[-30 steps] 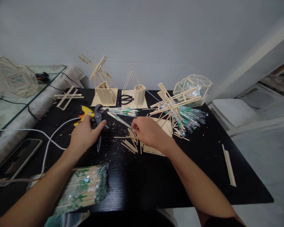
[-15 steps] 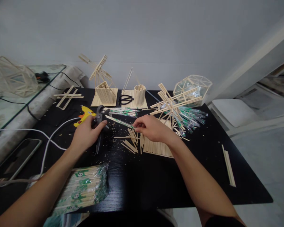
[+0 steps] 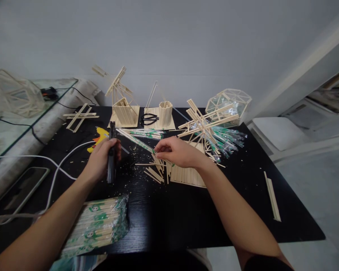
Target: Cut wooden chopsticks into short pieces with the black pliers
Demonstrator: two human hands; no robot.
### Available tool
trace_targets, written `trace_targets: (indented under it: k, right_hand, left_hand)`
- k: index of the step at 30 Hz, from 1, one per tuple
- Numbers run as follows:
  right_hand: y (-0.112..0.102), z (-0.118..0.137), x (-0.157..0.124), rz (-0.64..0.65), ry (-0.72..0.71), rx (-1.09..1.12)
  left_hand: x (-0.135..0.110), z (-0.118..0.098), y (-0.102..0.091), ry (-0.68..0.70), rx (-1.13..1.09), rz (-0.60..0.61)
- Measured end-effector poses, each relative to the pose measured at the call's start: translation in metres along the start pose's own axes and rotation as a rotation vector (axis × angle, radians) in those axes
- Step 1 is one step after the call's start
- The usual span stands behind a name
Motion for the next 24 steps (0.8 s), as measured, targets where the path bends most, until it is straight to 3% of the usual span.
trace_targets:
  k: [3, 6, 17, 24]
  right_hand:
    - [0.005, -0.001, 0.002, 0.037, -0.005, -0.040]
    - [0.009, -0.002, 0.004, 0.054, 0.004, -0.083]
    - [0.010, -0.008, 0.004, 0.007, 0.041, -0.156]
    - [0.011, -0.006, 0.005, 0.023, 0.015, -0.154]
  left_hand:
    - [-0.003, 0.001, 0.011, -0.085, -0.292, 0.108]
    - [-0.007, -0.004, 0.016, -0.032, -0.365, 0.145]
    - [-0.006, -0.009, 0.008, 0.109, -0.210, 0.009]
    - [-0.008, -0.012, 0.005, 0.196, -0.141, -0.013]
Point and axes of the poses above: each hand's wrist, its own x-axis towards the middle knuckle, its own y-axis out of the palm, z = x × y, the point moved 6 cm from there along x, towards the middle knuckle, and after that the axes turned 5 degrees about -x, right-handed, at the moved point
